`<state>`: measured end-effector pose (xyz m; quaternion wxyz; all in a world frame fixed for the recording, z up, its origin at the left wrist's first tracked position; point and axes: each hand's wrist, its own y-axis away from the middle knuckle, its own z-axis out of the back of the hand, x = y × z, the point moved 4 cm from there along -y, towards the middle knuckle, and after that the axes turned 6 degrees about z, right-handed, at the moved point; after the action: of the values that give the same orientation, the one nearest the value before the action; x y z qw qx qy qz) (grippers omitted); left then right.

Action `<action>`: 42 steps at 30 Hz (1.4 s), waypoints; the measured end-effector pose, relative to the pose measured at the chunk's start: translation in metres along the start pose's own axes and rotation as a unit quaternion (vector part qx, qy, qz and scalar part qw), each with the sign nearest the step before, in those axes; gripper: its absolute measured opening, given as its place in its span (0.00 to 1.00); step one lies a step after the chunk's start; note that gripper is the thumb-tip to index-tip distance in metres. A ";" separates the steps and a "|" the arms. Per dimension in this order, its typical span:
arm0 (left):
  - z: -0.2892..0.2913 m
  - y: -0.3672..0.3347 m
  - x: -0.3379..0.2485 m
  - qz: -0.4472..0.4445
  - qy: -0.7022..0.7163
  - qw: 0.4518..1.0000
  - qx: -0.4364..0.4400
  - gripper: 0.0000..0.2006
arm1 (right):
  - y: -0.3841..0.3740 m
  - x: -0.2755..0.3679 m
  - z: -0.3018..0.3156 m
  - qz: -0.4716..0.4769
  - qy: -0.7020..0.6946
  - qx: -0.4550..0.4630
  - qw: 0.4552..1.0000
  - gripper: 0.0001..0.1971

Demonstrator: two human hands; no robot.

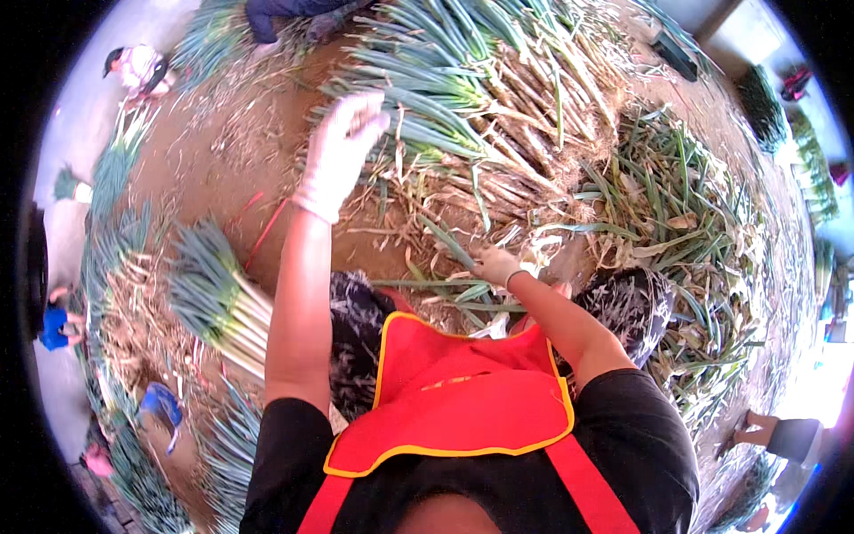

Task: The person peels and cleans green onions by hand, removing the outer layers and debris before placing them into a crate.

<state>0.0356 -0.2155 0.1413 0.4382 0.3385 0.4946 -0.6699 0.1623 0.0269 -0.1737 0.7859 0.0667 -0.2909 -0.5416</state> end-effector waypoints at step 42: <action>-0.025 0.022 0.048 0.277 0.513 0.806 0.107 0.09 | 0.071 0.199 0.192 0.124 -0.490 -0.388 0.771 0.13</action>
<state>0.0376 -0.2067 0.0835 0.2488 0.7998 0.4580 -0.2976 0.1673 -0.0812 0.0906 0.5563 -0.5550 -0.4071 -0.4656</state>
